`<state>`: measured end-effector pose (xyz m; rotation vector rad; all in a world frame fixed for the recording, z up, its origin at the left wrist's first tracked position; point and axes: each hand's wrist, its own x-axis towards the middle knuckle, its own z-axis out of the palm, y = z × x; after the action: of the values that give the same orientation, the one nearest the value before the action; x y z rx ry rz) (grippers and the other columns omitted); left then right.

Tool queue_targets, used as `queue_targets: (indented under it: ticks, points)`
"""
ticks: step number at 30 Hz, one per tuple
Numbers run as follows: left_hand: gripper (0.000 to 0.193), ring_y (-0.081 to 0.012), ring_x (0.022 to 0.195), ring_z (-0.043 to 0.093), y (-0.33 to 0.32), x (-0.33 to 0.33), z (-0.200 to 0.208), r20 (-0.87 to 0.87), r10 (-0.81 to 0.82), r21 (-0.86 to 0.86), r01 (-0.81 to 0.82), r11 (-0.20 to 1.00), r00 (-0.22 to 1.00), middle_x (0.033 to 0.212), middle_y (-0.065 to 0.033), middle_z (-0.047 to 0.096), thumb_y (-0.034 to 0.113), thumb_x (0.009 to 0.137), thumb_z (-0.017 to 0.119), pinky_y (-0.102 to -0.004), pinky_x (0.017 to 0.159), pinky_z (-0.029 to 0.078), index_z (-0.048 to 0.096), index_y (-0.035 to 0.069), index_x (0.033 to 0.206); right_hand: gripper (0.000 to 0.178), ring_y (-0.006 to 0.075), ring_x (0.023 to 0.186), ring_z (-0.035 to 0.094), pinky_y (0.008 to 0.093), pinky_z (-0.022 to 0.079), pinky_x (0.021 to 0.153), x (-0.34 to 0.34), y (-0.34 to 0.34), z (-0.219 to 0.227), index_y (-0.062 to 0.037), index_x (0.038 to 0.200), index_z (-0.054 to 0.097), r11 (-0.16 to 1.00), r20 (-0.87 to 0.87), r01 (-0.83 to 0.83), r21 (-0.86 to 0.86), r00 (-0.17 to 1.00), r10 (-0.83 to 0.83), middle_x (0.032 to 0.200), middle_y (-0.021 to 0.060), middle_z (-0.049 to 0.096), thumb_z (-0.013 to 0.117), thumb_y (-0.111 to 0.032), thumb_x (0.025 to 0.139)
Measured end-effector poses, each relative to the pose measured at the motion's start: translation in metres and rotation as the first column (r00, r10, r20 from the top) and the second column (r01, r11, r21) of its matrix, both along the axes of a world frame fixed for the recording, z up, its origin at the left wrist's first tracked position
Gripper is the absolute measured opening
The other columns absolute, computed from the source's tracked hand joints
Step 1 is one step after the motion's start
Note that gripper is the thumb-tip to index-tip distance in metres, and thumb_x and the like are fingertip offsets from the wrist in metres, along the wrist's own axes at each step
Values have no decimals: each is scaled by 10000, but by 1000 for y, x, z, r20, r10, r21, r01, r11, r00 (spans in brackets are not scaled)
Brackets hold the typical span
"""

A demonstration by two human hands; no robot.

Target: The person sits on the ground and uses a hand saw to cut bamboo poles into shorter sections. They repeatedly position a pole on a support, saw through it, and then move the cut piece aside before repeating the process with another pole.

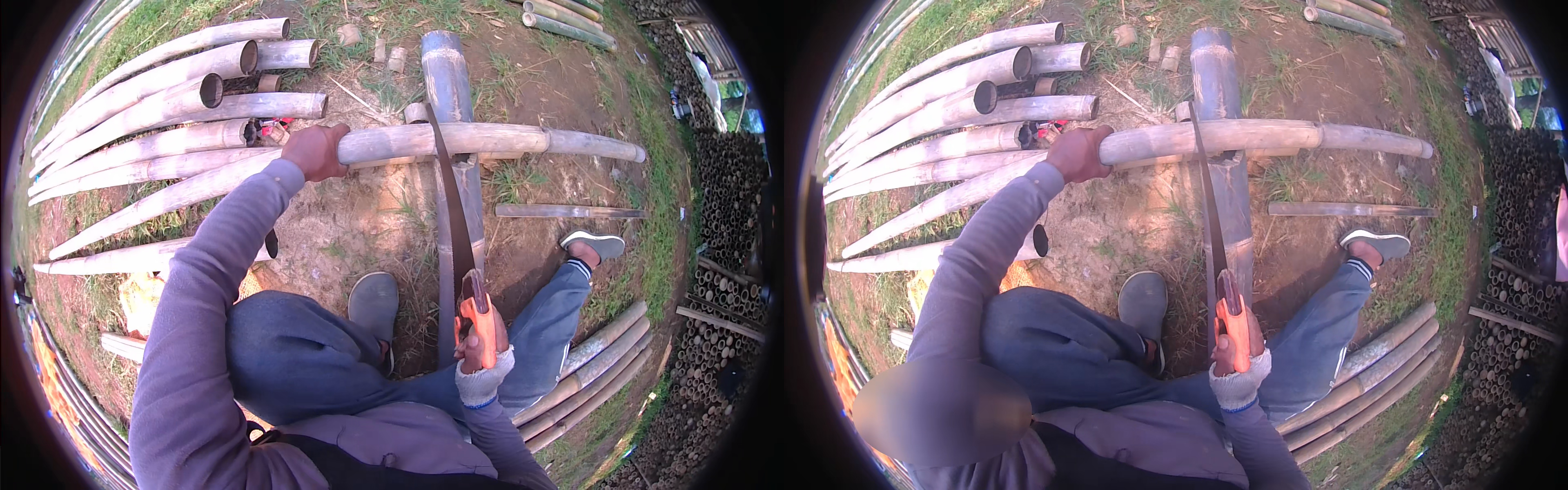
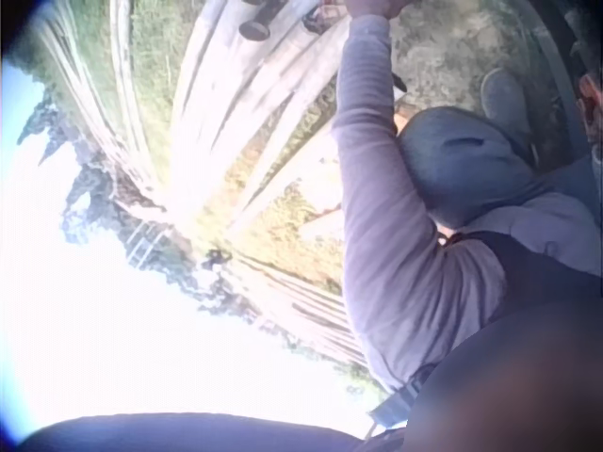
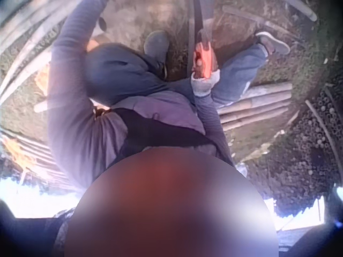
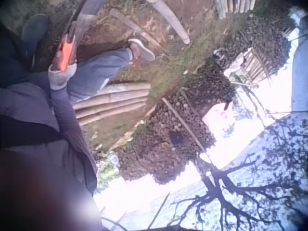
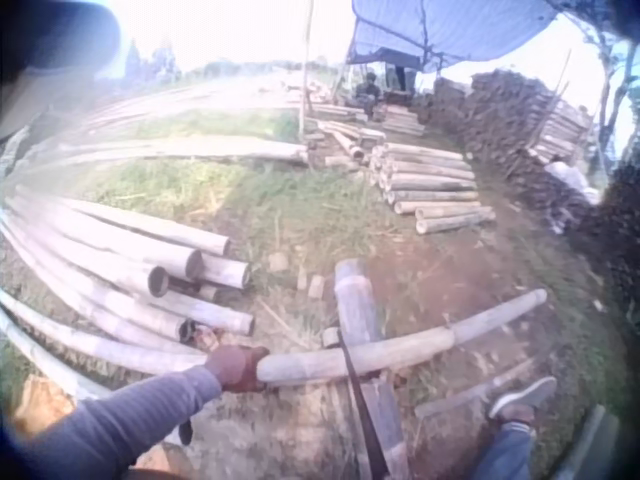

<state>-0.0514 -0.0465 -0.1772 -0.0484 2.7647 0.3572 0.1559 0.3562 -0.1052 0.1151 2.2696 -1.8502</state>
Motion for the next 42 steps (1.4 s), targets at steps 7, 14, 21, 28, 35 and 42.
queue_targets:
  ticks: [7,14,21,28,35,42]
  points:
    - [623,-403,1032,751,3,-2,-6,-32,-40,30,41,999,999,1087,-165,787,414,764,876,-522,923,583,648,147,1279,382,285,1024,765,390,574,897,-149,-85,-25,21,1332,702,970,-358,131,202,932,-51,1100,191,778,704,-242,1055]
    - [628,-404,1016,752,-6,3,-5,-24,-33,13,33,999,999,1060,-175,781,429,771,870,-529,902,589,633,147,1279,480,234,1197,698,361,546,1027,15,8,1,75,1464,574,998,26,5,-61,1000,-4,1351,157,710,671,-190,1075]
    - [609,-408,1012,753,2,-4,-5,-33,-49,18,50,999,998,1060,-173,785,425,767,874,-527,897,591,639,161,1264,390,82,763,604,262,493,673,-143,-75,-32,18,1360,677,971,-445,122,204,895,-19,971,29,703,696,-249,1078]
    - [620,-406,1015,755,-8,1,-6,-9,-24,18,24,1000,1000,1053,-167,789,425,763,873,-525,902,590,643,167,1279,533,164,1057,656,307,524,903,-21,-7,-10,63,1469,563,998,-149,-15,65,989,24,1241,123,693,683,-280,1079]
    - [596,-397,1017,755,0,-4,-13,-46,-45,16,46,999,998,1059,-163,787,421,757,870,-520,909,588,657,154,1245,420,144,965,676,298,551,851,-122,-61,-37,51,1367,657,986,-427,61,158,904,13,1104,95,748,691,-256,1082]
    - [596,-396,1019,754,-6,0,-4,-38,-22,23,23,999,999,1082,-166,787,415,764,864,-521,905,589,654,151,1256,457,164,965,700,313,564,840,-78,-39,-25,39,1417,632,977,-408,33,211,911,57,1137,106,755,691,-263,1079]
